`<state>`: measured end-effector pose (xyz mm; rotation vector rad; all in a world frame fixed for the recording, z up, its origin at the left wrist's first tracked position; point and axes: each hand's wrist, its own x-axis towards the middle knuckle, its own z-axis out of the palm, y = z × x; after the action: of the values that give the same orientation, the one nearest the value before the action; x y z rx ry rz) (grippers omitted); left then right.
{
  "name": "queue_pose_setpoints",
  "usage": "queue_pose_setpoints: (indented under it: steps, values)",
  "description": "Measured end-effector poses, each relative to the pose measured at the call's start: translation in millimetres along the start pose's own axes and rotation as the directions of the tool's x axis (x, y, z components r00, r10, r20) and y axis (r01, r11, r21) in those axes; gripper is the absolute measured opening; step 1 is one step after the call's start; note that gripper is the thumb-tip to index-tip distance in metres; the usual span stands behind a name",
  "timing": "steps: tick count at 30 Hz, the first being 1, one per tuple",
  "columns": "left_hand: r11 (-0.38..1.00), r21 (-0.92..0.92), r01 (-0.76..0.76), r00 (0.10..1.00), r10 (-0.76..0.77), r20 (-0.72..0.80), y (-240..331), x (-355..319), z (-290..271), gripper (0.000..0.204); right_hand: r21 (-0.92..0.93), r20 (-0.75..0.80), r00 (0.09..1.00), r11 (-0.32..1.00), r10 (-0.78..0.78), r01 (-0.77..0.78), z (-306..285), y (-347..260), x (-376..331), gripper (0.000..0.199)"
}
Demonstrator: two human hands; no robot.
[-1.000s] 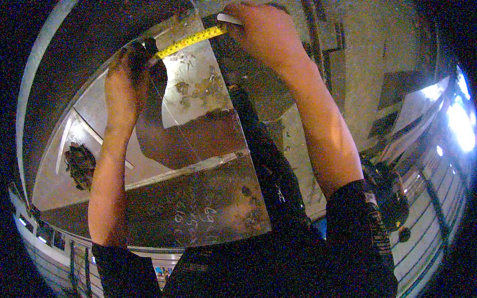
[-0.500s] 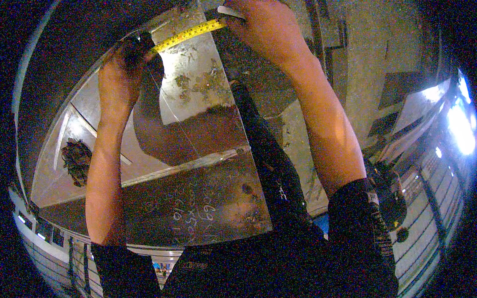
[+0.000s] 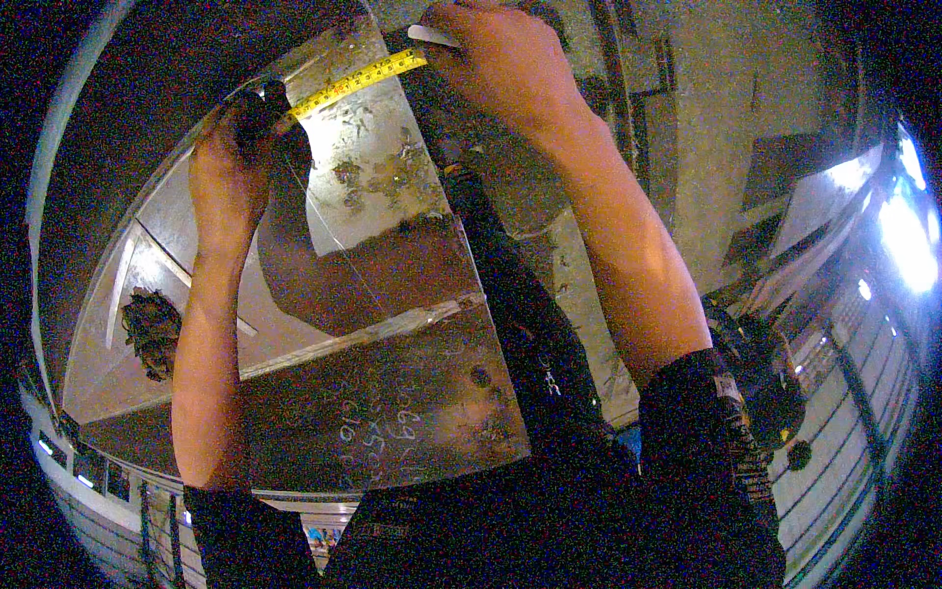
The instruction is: The person measures and marks metal sheets using a tape measure, ruler, and white marker. They consult printed documents on the table, then draw lines and write numbers on the metal surface to prepare for cutting or assembly.
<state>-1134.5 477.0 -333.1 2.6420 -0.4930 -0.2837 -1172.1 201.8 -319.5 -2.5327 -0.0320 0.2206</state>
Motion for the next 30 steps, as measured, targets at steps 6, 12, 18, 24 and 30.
queue_pose_setpoints:
  steps: [6,12,18,24,30]
  values:
    - [1.0,0.009,0.009,0.999,-0.009,0.034,11,-9,-9,0.022,-0.112,-0.016,1.0,0.994,0.005,-0.007,-3,-7,-13,0.036]
    - [0.98,0.056,-0.19,0.948,0.168,0.268,3,-108,-32,0.023,-0.101,0.251,0.968,0.995,0.009,0.017,0,-34,-91,0.03]
    - [0.979,0.086,-0.187,0.884,0.129,0.449,-8,-155,-25,0.042,-0.03,0.386,0.921,0.999,0.04,-0.031,24,-45,-136,0.035]
    - [0.984,0.054,-0.17,0.919,0.139,0.37,-11,-157,-12,0.029,-0.083,0.327,0.942,0.995,0.074,-0.05,39,-49,-142,0.031]
    - [0.986,0.035,-0.161,0.93,0.14,0.341,-15,-161,-12,0.029,-0.119,0.339,0.939,0.993,0.052,-0.012,46,-47,-145,0.035]
